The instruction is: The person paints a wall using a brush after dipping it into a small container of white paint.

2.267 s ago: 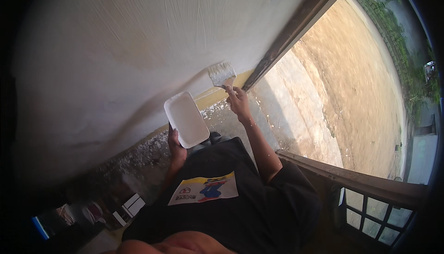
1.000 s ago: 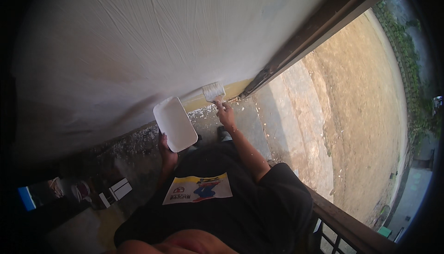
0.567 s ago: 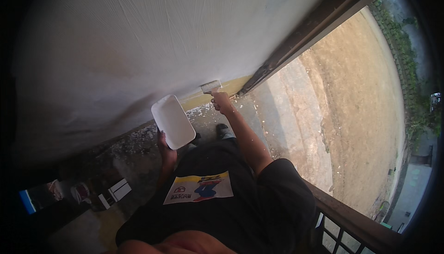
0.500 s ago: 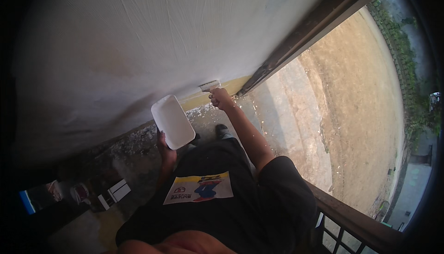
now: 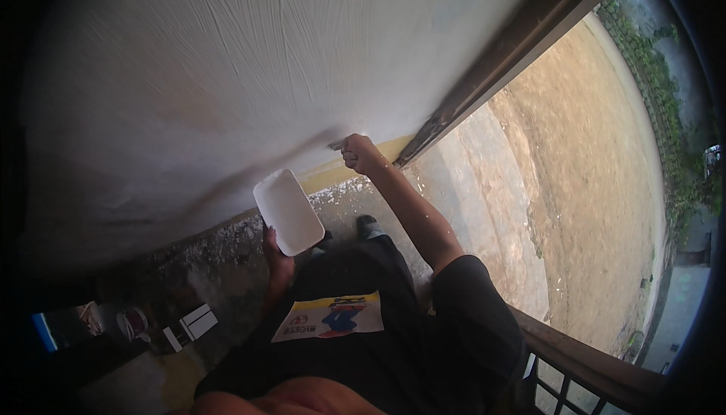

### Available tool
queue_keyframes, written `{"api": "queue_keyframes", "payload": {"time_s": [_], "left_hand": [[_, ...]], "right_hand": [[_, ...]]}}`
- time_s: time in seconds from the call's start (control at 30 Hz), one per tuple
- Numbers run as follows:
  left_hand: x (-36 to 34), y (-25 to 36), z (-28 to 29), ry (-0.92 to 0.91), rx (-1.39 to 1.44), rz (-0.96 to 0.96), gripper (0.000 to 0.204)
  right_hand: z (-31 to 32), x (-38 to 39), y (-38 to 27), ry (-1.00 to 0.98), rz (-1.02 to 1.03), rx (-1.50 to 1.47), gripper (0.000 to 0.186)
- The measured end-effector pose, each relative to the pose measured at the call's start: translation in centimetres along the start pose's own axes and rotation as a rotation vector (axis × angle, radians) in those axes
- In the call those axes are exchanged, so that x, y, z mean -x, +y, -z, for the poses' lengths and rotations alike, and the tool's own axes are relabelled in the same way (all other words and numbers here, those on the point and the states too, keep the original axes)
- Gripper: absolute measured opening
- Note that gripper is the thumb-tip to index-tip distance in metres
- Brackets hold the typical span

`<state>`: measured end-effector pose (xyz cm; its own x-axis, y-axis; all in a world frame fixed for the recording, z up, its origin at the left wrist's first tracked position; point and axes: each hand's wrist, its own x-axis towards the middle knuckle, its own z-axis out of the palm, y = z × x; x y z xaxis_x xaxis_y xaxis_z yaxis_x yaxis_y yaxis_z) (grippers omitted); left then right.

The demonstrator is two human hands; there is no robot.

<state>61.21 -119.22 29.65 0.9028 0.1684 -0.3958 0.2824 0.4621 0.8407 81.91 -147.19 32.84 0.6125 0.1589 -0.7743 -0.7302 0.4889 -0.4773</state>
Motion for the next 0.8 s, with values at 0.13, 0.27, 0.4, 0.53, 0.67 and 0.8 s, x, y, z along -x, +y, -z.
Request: {"api": "queue_keyframes", "payload": {"time_s": [0.13, 0.27, 0.4, 0.53, 0.67, 0.8], "left_hand": [[0.0, -0.2, 0.0, -0.006, 0.012, 0.022, 0.057], [-0.4, -0.7, -0.2, -0.017, -0.016, 0.021, 0.056], [-0.3, -0.4, -1.2, -0.056, -0.049, -0.005, 0.056], [-0.8, -0.8, -1.5, -0.04, -0.029, -0.013, 0.055], [-1.2, -1.7, -1.0, -0.078, -0.007, -0.018, 0.056], [-0.6, -0.6, -1.8, -0.085, -0.002, -0.009, 0.059]], "right_hand": [[-0.6, 3.5, 1.3, -0.011, 0.124, 0.074, 0.019], [-0.9, 7.1, 1.0, -0.055, 0.191, -0.008, 0.025], [-1.3, 10.4, 0.9, -0.024, 0.263, 0.008, 0.025], [-0.8, 12.5, 2.3, -0.062, 0.401, 0.092, 0.028], [0.7, 12.0, 6.6, -0.013, 0.523, 0.151, 0.031], [3.2, 8.3, 9.3, 0.029, 0.586, 0.195, 0.032]]}}
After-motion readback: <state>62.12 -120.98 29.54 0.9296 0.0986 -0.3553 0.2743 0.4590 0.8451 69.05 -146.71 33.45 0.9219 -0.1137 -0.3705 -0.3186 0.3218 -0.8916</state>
